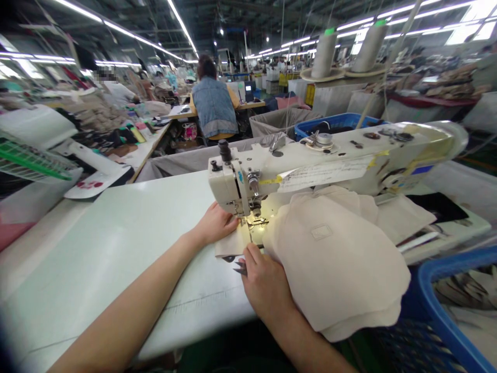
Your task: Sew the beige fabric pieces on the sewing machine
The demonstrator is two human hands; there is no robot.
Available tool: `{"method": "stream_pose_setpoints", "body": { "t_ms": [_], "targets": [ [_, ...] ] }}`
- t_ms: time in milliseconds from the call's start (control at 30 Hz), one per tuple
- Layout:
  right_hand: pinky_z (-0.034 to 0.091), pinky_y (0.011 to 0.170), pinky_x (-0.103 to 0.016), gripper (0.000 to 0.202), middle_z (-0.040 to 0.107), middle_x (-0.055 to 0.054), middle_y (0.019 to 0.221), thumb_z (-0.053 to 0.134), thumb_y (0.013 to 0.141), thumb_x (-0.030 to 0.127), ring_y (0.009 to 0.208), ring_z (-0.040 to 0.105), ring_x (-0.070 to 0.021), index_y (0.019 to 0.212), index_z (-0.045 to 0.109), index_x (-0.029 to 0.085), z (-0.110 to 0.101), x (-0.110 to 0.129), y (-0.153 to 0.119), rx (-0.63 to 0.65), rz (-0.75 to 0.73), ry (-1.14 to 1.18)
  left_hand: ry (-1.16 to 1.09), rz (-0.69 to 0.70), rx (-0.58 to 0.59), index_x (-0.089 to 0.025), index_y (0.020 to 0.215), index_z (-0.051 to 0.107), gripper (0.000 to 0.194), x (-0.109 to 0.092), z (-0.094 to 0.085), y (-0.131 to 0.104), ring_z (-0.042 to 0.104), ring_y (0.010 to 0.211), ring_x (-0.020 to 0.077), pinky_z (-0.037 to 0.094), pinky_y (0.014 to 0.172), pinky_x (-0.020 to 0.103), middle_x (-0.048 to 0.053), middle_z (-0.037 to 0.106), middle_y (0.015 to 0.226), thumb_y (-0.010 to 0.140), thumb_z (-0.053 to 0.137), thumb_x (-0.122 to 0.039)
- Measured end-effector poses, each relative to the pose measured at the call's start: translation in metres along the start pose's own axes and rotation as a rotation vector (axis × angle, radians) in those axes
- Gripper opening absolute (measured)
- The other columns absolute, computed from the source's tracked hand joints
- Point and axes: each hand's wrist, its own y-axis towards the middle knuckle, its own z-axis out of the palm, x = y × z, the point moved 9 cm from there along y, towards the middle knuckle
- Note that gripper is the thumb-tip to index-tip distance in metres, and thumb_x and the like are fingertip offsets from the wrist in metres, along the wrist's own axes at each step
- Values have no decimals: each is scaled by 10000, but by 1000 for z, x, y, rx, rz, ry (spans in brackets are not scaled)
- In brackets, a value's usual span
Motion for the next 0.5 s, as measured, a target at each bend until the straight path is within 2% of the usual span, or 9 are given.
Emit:
{"method": "stream_pose_setpoints", "body": {
  "t_ms": [500],
  "targets": [
    [465, 658, -290, 150, 726, -54, 1117, 542, 954, 107, 737, 681, -159, 1024, 642, 193, -2, 1, 0, -9, -6, -19, -10, -19, 1, -225, 1179, 672, 298, 1, 0, 0, 552, 1241, 289, 381, 1115, 489, 101, 663, 1255, 938, 517, -308]
  ]
}}
